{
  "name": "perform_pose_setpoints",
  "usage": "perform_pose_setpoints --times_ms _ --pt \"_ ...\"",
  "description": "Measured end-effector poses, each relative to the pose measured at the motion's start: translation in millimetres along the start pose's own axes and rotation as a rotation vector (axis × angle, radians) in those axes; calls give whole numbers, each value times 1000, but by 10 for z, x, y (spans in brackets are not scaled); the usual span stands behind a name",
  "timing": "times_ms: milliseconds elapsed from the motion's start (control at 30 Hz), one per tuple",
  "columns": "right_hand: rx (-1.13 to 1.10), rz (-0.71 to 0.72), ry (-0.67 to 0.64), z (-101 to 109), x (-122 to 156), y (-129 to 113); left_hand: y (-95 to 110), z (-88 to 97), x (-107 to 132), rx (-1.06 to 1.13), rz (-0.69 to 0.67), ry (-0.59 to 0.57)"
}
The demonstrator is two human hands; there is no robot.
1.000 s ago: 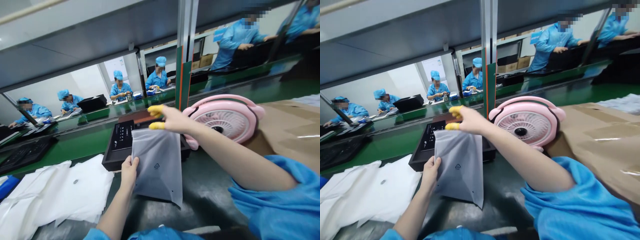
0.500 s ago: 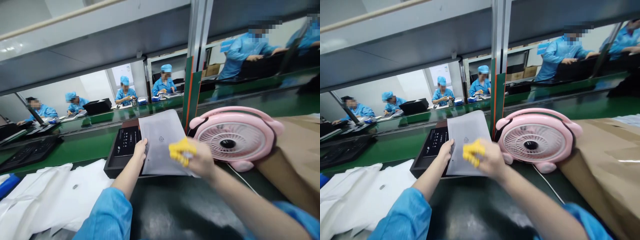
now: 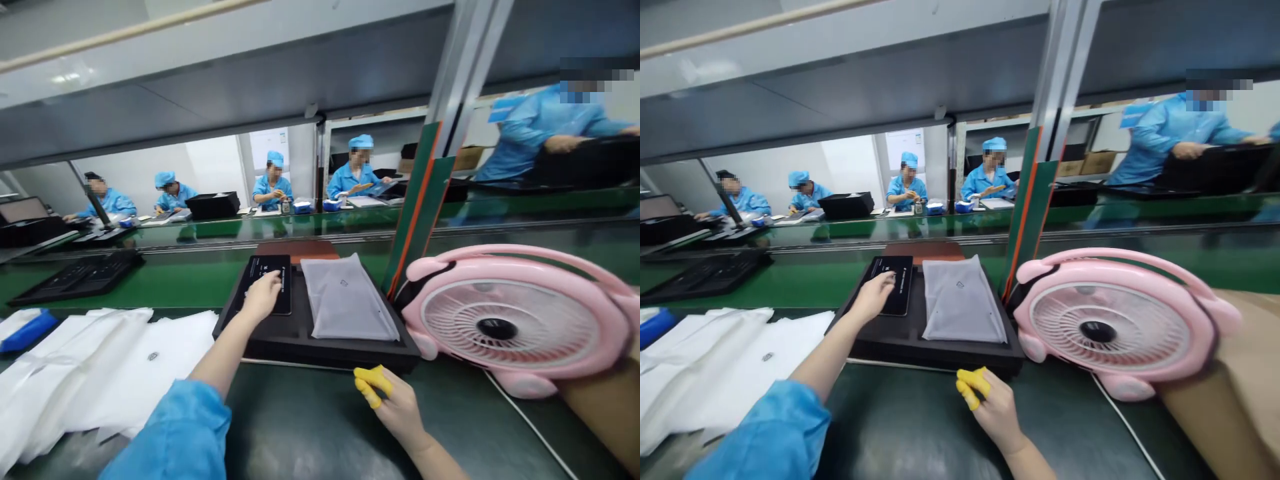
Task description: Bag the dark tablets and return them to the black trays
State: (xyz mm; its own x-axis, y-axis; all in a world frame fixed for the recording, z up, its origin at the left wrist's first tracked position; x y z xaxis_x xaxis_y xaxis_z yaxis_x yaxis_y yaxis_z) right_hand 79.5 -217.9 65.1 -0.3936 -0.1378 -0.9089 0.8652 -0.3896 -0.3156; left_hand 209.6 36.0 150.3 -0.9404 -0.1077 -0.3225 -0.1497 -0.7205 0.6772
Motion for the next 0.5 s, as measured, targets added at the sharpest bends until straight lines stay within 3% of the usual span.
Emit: perform_pose_setpoints --times_ms 33,100,167,267,367,433,500 --pt "10 -3 9 16 13 18 -204 247 127 -143 16 30" --pt "32 37 19 19 39 11 -781 733 417 -389 242 135" --pt "53 92 1 -17 34 -31 -1297 984 704 -490 423 151" --pt "90 186 -108 -139 -138 -116 -1818 863 956 -509 519 19" --pt "215 249 -314 -391 -569 -66 -2018 584 1012 -546 488 -76" --pt "342 159 -431 -612 -963 203 -2046 492 1003 -578 458 -83" --pt "460 -20 -551 -871 -1315 640 -2049 475 992 -581 441 -75"
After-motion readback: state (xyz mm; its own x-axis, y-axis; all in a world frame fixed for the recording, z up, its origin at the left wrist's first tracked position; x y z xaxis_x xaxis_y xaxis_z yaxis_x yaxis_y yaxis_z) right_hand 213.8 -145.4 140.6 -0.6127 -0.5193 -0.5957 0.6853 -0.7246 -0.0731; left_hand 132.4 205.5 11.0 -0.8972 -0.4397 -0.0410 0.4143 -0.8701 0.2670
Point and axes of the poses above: each hand's wrist, its own x-axis away from the middle knuckle, its own z-axis out of the back of the hand, y = z × x, the point moved 8 cm from there along -x, towards the middle knuckle, and after that the axes turned 4 degrees about z, right-handed, at the moved point
